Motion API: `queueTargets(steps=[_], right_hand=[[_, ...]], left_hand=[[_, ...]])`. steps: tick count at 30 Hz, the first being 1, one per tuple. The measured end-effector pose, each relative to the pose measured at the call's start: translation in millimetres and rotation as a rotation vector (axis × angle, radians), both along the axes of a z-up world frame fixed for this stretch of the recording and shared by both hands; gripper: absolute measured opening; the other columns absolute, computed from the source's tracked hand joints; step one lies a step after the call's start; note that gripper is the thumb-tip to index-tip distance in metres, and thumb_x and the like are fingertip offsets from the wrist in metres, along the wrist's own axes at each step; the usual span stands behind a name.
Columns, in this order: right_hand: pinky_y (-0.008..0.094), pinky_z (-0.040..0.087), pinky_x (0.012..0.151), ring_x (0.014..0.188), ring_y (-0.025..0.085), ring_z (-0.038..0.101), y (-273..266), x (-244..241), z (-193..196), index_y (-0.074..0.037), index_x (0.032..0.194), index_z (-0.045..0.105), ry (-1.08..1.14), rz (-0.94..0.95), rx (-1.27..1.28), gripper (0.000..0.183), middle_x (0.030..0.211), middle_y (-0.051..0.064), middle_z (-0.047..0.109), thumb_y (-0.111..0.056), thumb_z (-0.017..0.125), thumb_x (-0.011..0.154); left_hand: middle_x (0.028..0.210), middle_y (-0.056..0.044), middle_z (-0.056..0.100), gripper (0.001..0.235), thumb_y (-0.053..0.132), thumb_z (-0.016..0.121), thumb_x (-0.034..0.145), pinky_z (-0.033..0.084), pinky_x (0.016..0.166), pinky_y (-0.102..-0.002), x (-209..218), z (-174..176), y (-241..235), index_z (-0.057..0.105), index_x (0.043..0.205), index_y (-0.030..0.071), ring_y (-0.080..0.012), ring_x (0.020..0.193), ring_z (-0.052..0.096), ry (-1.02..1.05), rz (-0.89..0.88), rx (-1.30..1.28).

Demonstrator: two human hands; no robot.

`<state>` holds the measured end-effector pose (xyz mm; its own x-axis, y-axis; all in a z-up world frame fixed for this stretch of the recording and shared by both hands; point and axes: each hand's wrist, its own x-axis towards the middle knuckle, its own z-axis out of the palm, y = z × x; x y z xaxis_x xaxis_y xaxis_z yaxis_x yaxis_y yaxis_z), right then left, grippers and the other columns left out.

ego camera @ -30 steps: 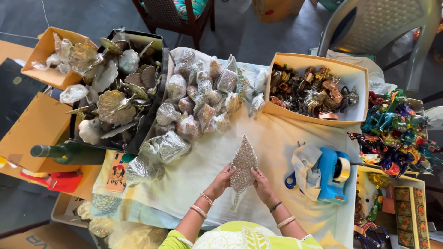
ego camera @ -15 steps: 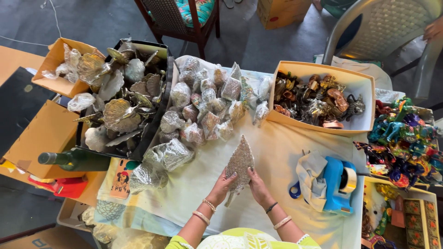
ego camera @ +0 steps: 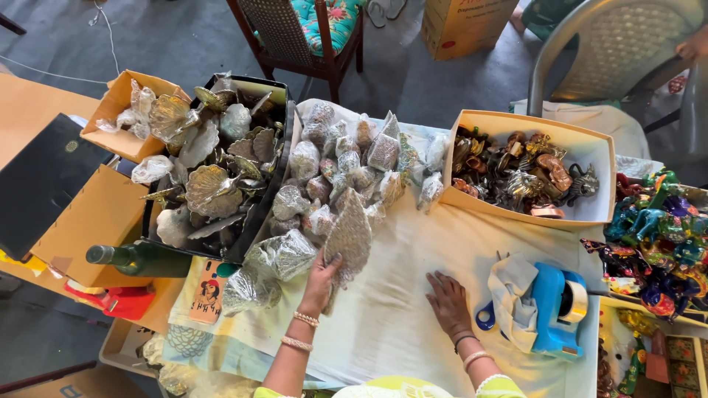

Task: The person wraps a small decorative item in bubble wrap on a table covered with various craft supplies. They smooth the wrap around the object and then pick up a larger piece of bubble wrap to prepare for the next item.

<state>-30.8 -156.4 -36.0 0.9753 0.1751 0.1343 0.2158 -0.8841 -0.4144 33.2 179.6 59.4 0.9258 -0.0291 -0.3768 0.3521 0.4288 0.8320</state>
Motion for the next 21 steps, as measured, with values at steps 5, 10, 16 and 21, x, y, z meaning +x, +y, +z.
queueTargets(steps=[5,10,16,21], right_hand=[[0.044,0.038,0.107,0.128,0.027,0.048,-1,1,-5,-0.020,0.143,0.053,0.006,-0.007,-0.015,0.051,0.144,0.005,0.054,-0.033,0.059,0.094],[0.044,0.038,0.107,0.128,0.027,0.049,-2,0,-6,-0.020,0.143,0.054,0.007,-0.017,-0.014,0.050,0.143,0.004,0.055,-0.033,0.059,0.095],[0.044,0.039,0.105,0.126,0.027,0.050,-2,-1,-3,-0.021,0.141,0.055,0.027,-0.029,0.005,0.049,0.140,0.003,0.056,-0.032,0.060,0.093],[0.044,0.039,0.104,0.125,0.027,0.049,-1,-1,0,-0.021,0.141,0.055,0.038,-0.022,0.013,0.049,0.140,0.003,0.056,-0.031,0.061,0.094]], left_hand=[[0.114,-0.003,0.072,0.040,0.018,0.064,0.099,0.057,0.055,-0.027,29,-1,15,0.058,0.137,0.008,-0.0108,0.084,0.068,-0.114,0.048,0.037],[0.116,-0.003,0.072,0.040,0.016,0.064,0.100,0.058,0.060,-0.026,43,1,20,0.058,0.139,0.007,-0.0094,0.086,0.068,-0.151,0.050,0.035],[0.123,-0.003,0.072,0.040,0.012,0.065,0.100,0.057,0.088,-0.023,33,-21,18,0.061,0.138,0.004,-0.0082,0.103,0.067,-0.216,-0.070,0.122],[0.115,-0.005,0.072,0.039,0.013,0.066,0.097,0.054,0.076,-0.029,17,-18,4,0.062,0.135,0.005,-0.0122,0.091,0.063,-0.035,-0.079,0.087]])
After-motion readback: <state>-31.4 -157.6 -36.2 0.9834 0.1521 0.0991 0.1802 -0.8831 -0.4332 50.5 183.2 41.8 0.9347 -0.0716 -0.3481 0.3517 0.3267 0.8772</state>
